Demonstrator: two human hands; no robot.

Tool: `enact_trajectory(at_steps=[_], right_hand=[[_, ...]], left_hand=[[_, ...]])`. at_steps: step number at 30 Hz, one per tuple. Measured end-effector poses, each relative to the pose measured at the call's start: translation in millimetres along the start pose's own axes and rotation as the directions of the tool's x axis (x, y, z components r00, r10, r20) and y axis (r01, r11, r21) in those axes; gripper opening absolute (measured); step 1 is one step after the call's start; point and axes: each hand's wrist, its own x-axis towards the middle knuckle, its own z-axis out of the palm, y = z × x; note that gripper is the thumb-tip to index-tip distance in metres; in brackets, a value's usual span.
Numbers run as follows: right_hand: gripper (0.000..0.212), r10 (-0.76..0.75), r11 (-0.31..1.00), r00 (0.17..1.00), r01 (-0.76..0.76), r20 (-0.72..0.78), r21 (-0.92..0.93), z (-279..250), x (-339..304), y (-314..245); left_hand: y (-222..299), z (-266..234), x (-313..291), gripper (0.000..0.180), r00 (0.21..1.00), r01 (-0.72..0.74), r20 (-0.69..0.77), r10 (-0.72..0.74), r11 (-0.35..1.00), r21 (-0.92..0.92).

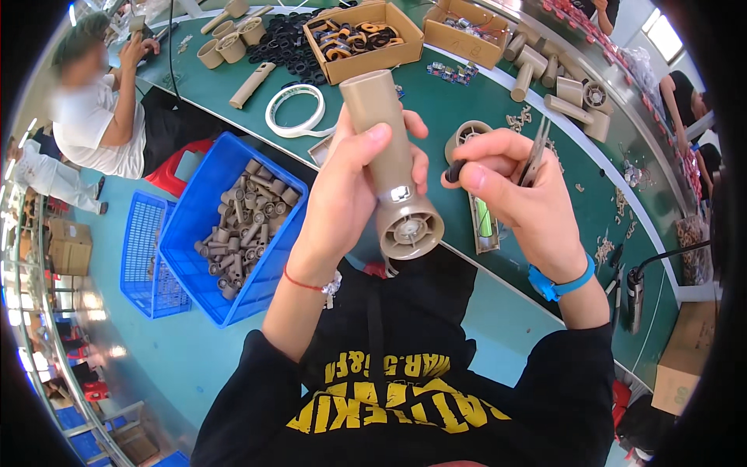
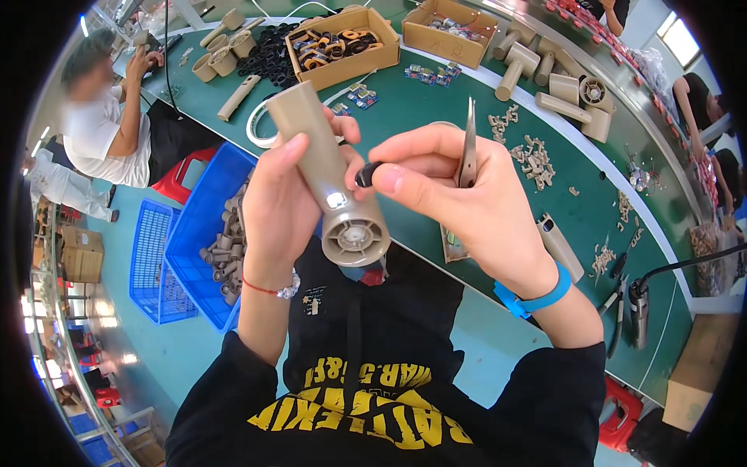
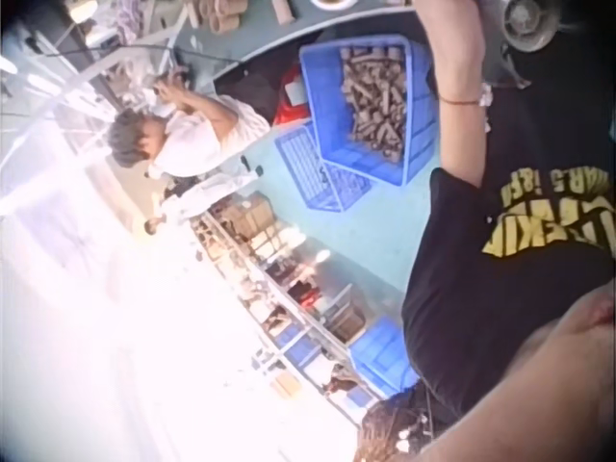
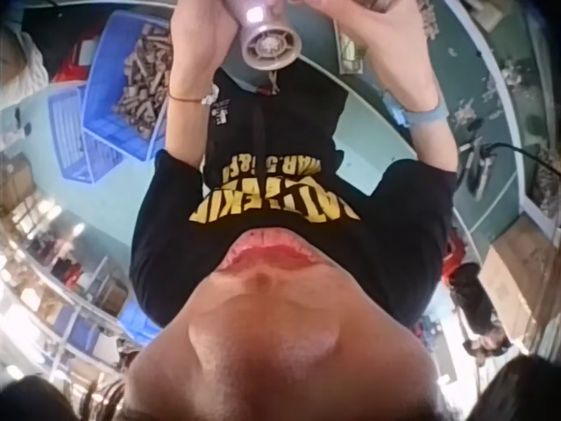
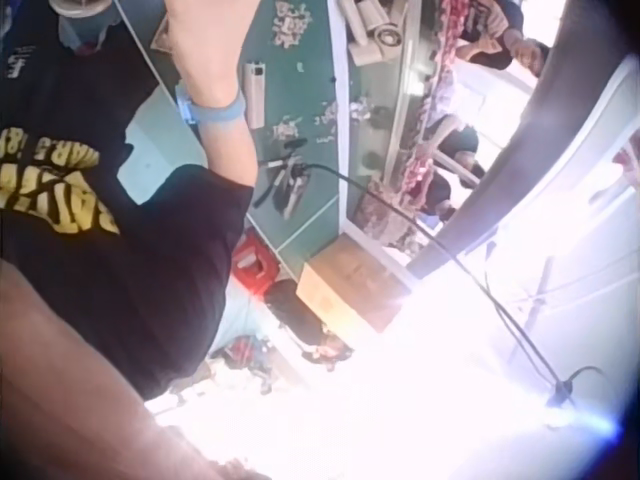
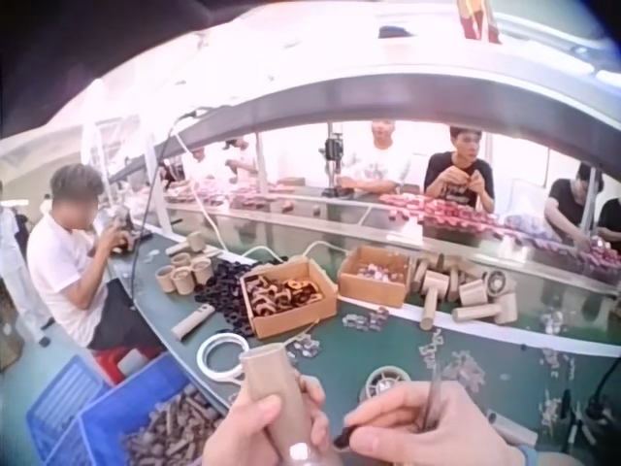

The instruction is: Assembling handheld portable fans by putting together the plastic housing, motor, battery, and circuit board using hand tools.

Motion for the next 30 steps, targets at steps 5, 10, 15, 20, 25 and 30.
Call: enact_trajectory(at_steps=[5,10,15,20,25,30], right_hand=[[0.020,0.180,0.981,0.984,-0.180,0.004,0.077,-8,-1,-2],[0.024,0.238,0.964,0.971,-0.240,0.031,0.110,-10,2,2],[0.023,0.158,0.986,0.986,-0.160,0.055,0.036,-10,9,9],[0.013,-0.030,0.929,0.999,0.037,0.025,-0.367,-11,17,24],[0.012,-0.076,0.892,0.997,0.077,0.020,-0.445,-9,19,31],[0.013,-0.076,0.834,0.997,0.073,0.017,-0.546,-4,18,32]], left_hand=[[-7,3,0,0.042,0.999,0.035,0.026,-0.034,0.998,-0.046],[-10,3,2,0.044,0.999,0.010,0.033,-0.009,0.999,-0.031],[-21,-2,14,0.043,0.999,-0.021,0.035,0.018,0.996,0.087],[-40,-17,24,0.044,1.000,-0.025,0.012,0.024,0.983,0.183],[-43,-13,21,0.044,0.999,-0.039,-0.009,0.042,0.966,0.255],[-50,-12,19,0.053,0.998,-0.052,-0.014,0.058,0.964,0.259]])
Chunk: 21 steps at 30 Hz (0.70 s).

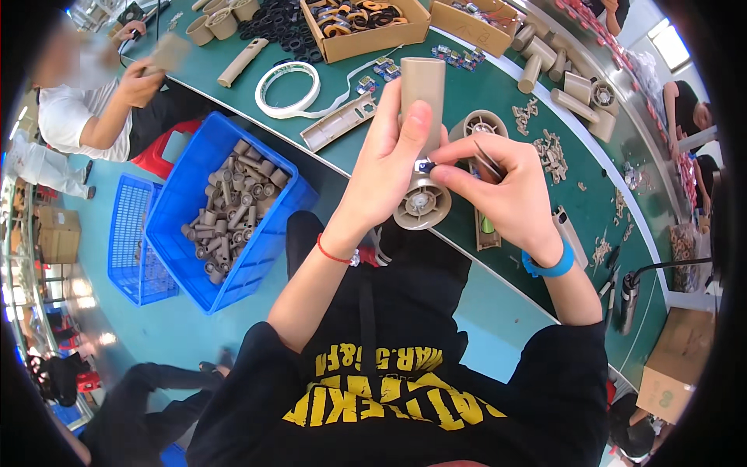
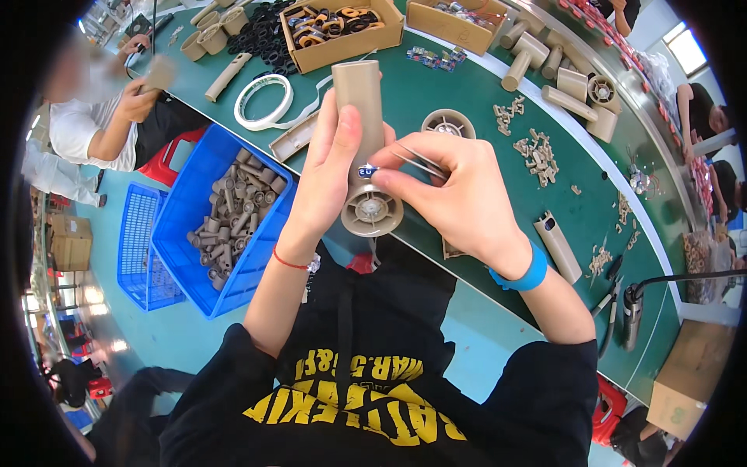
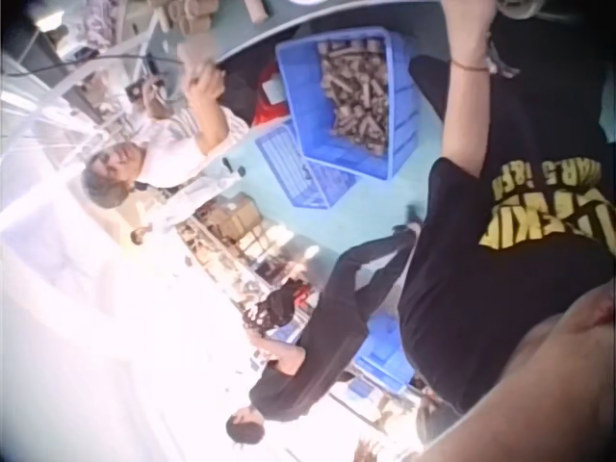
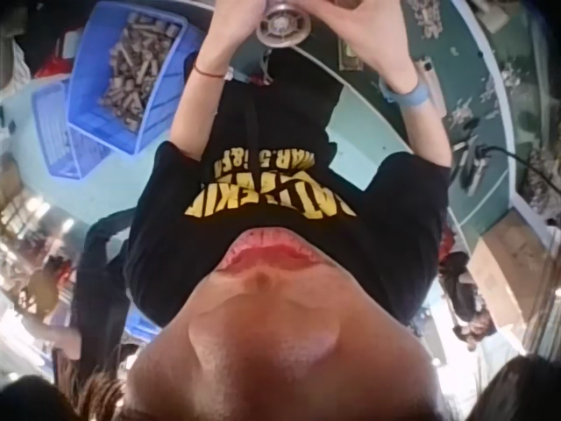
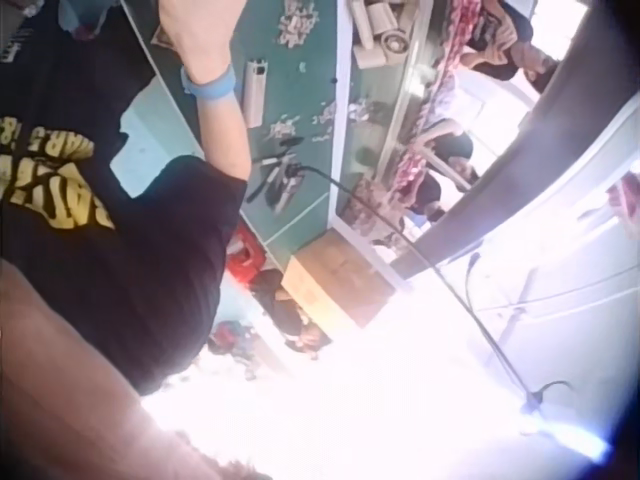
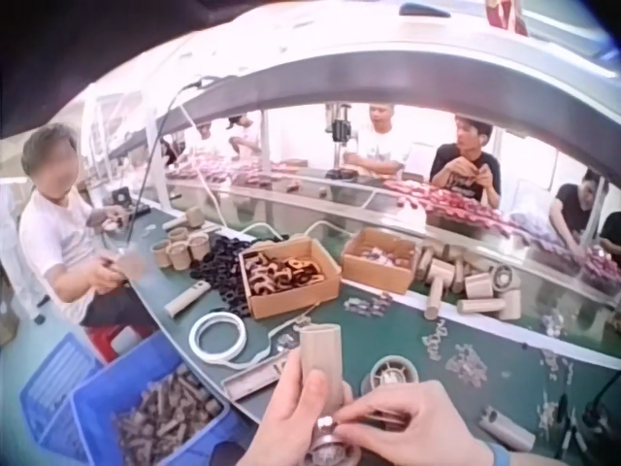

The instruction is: Assembling handheld portable fans by putting together the plastic housing, motor, battery, and circuit board using hand tools.

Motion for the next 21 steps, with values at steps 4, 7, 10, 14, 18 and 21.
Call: enact_trajectory(at_steps=[4,7,10,14,18,21], right_hand=[[0.017,-0.197,0.971,0.980,0.193,-0.010,-0.140,1,1,11],[0.022,-0.311,0.933,0.950,0.304,-0.006,-0.192,-1,2,13],[0.024,-0.350,0.901,0.937,0.340,0.011,-0.270,-3,3,12],[0.024,-0.433,0.837,0.901,0.414,0.031,-0.357,5,8,6],[0.022,-0.398,0.848,0.917,0.382,0.035,-0.368,13,8,3],[0.020,-0.323,0.875,0.946,0.286,-0.032,-0.391,-11,-14,7]], left_hand=[[-2,5,-2,0.049,0.999,0.015,-0.036,-0.014,1.000,0.012],[-8,1,-2,0.056,1.000,0.006,0.019,-0.007,1.000,0.022],[-9,5,-1,0.054,1.000,-0.007,0.000,0.007,0.999,0.052],[-4,-6,-5,0.050,0.987,-0.109,-0.082,0.135,0.957,0.271],[-17,-16,-18,0.044,0.970,-0.179,-0.063,0.235,0.864,0.471],[-30,9,-11,0.056,0.988,-0.152,0.057,0.141,0.883,0.444]])
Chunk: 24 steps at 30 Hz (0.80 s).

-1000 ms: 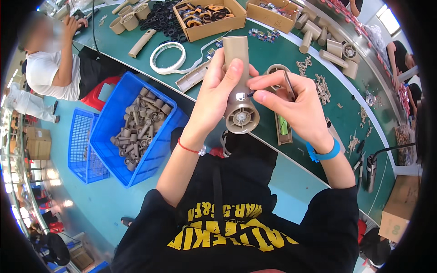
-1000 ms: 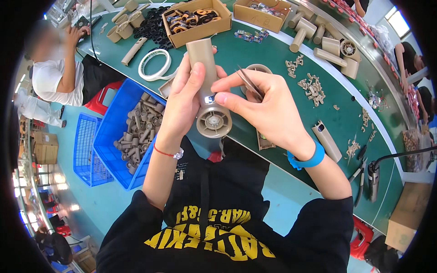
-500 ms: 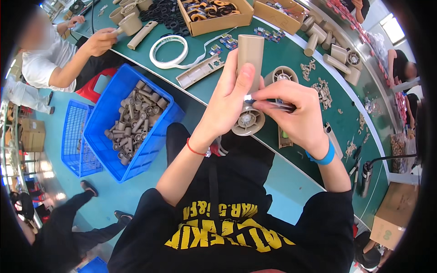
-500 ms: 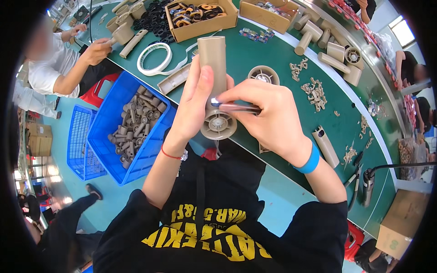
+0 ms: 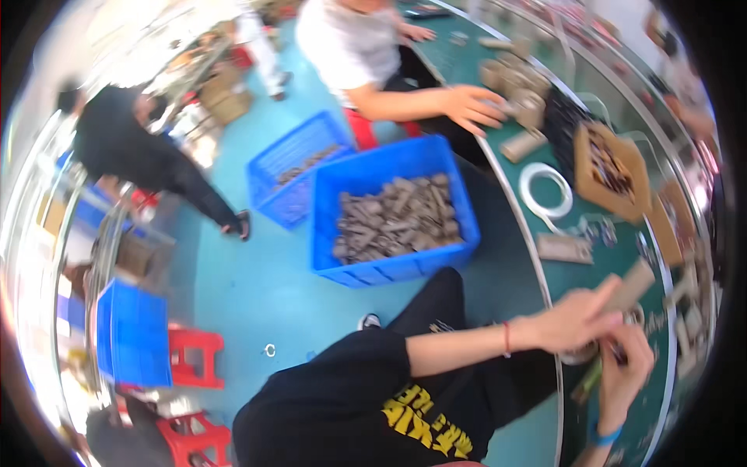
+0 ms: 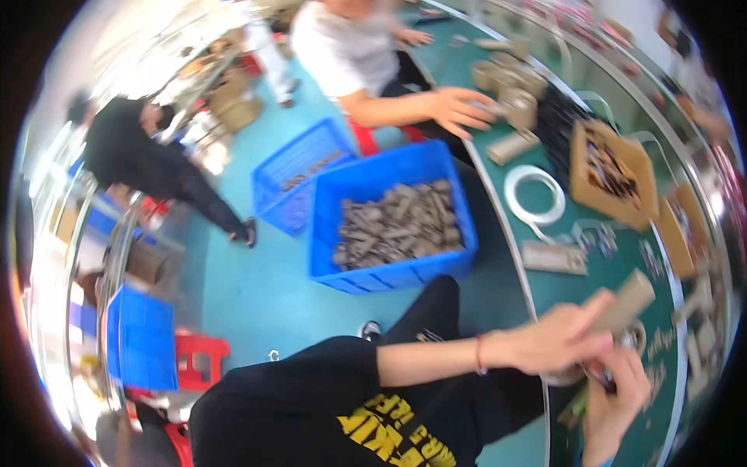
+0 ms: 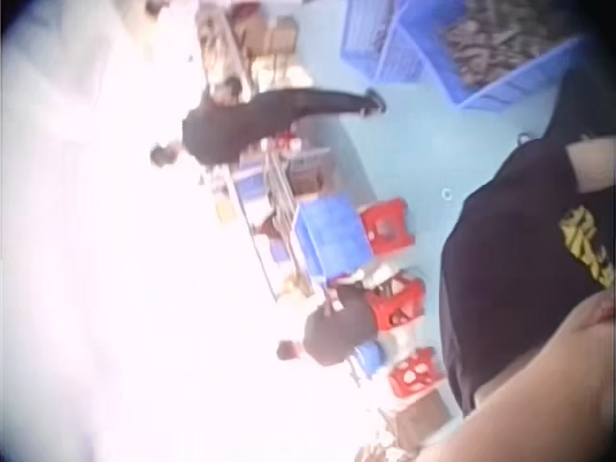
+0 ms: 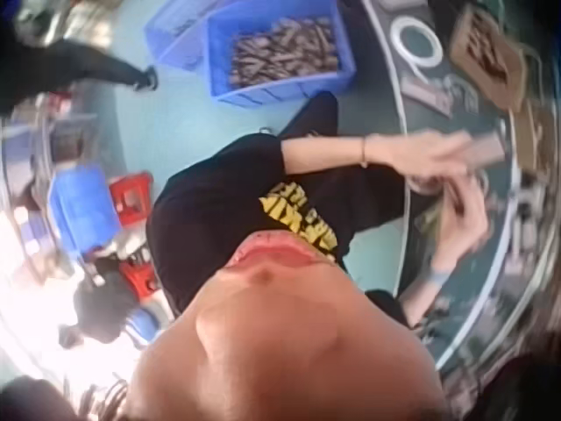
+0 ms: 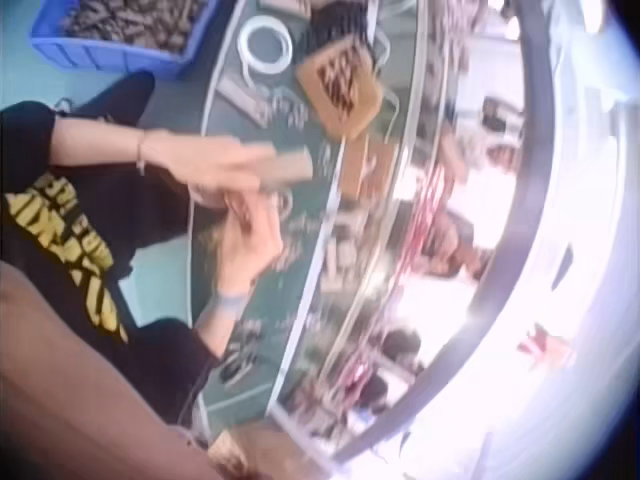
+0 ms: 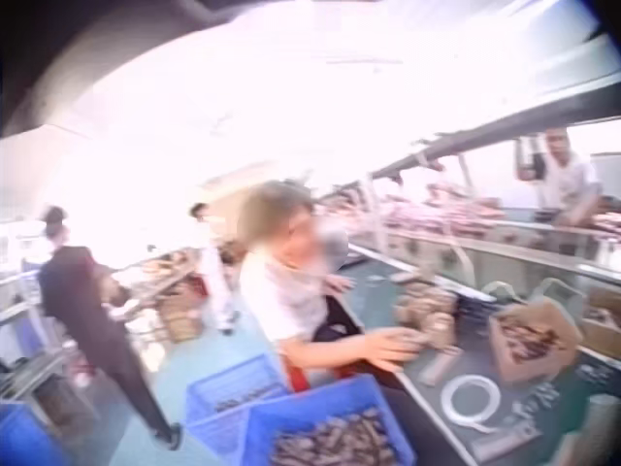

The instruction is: Assembling handheld portable fans by putting together the plastic housing, motor, battery, and circuit board using hand tools.

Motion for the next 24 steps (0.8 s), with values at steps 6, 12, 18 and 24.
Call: enact_trajectory(at_steps=[6,12,18,24], right_hand=[[0.016,-0.070,0.988,0.998,0.069,0.003,0.140,14,11,-5],[0.020,-0.115,0.984,0.993,0.115,-0.005,0.134,14,12,-5],[0.024,-0.148,0.984,0.989,0.148,-0.010,0.101,9,14,-4],[0.022,-0.108,0.986,0.993,0.114,-0.053,0.121,10,15,2]], left_hand=[[9,-28,-8,0.057,0.991,0.008,0.130,0.016,0.983,-0.184],[14,-38,-8,0.066,0.977,-0.025,0.208,0.058,0.987,-0.158],[23,-45,-6,0.072,0.940,0.110,0.339,-0.041,0.976,-0.186],[16,-42,8,0.070,0.932,-0.008,0.359,0.047,0.994,-0.111]])
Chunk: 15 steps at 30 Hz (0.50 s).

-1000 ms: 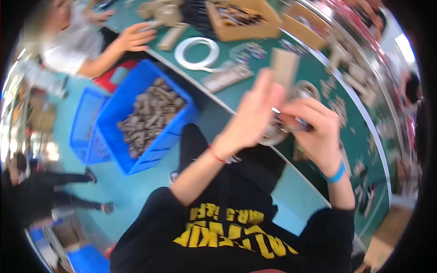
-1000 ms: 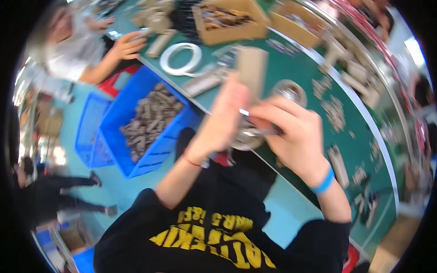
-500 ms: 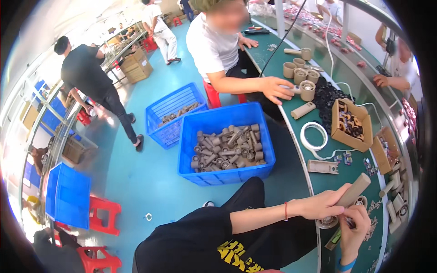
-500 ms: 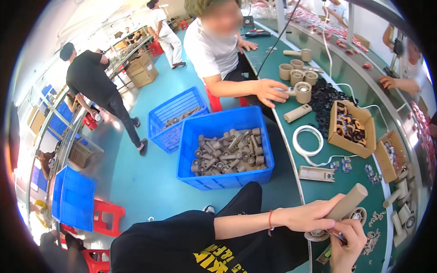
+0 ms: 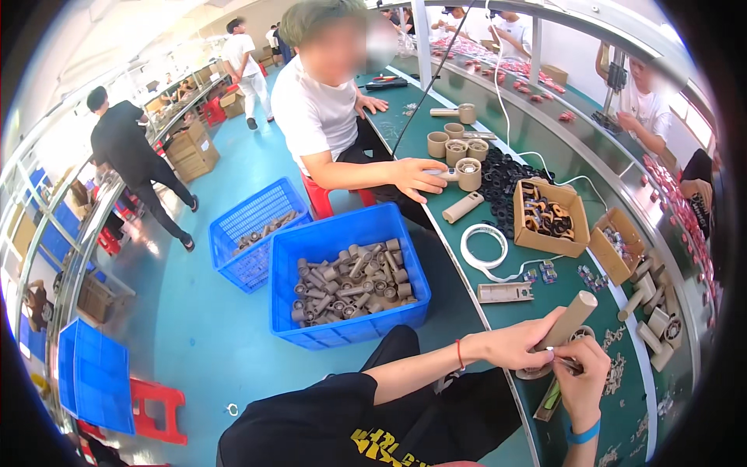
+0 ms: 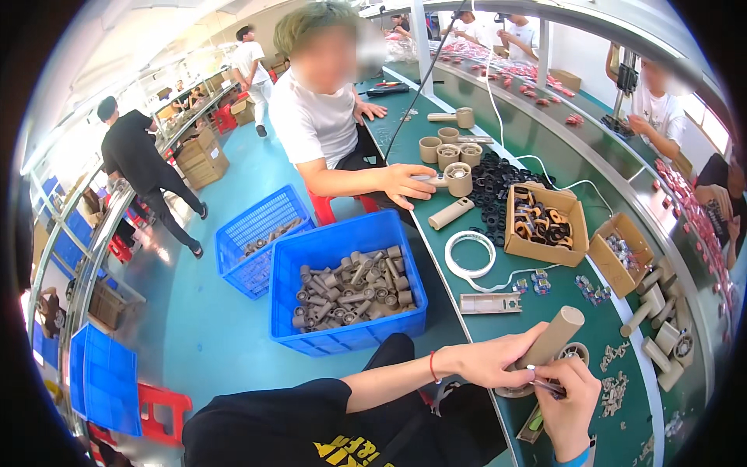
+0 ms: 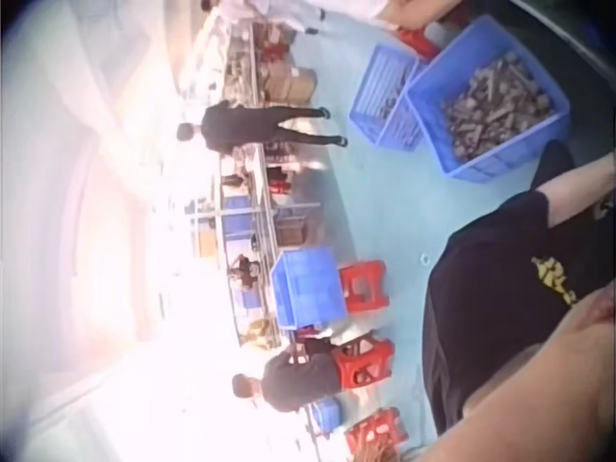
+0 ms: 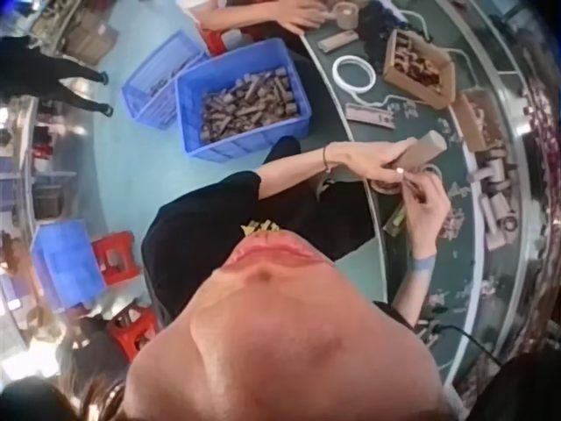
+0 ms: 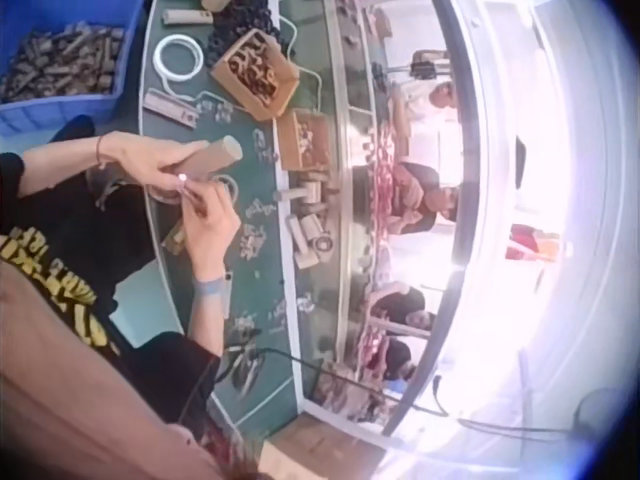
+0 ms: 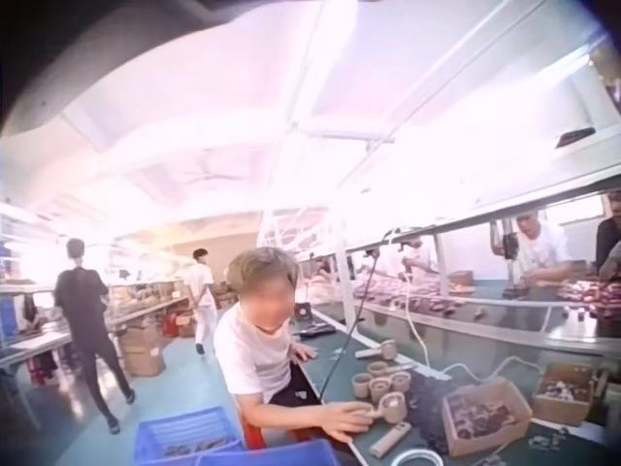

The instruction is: Assembling handheld portable fans by putting together the plastic housing, motor, battery, and circuit board using hand tools.

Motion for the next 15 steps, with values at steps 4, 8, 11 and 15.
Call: enact_trajectory(at_steps=[4,8,11,15], right_hand=[[0.021,0.076,0.997,0.997,-0.076,-0.001,0.031,1,-1,1],[0.020,0.080,0.997,0.997,-0.080,0.020,0.010,-1,3,-4],[0.021,0.053,0.998,0.998,-0.053,0.018,0.015,2,5,0],[0.018,0.044,0.999,0.999,-0.044,0.030,-0.006,-1,7,2]], left_hand=[[1,-5,4,0.075,0.999,0.019,0.049,-0.016,0.998,-0.068],[-13,-3,3,0.074,1.000,-0.014,0.005,0.014,0.998,-0.065],[-12,-6,1,0.071,1.000,0.014,0.013,-0.013,0.998,-0.055],[-12,-2,0,0.069,0.999,0.050,-0.020,-0.051,0.998,-0.047]])
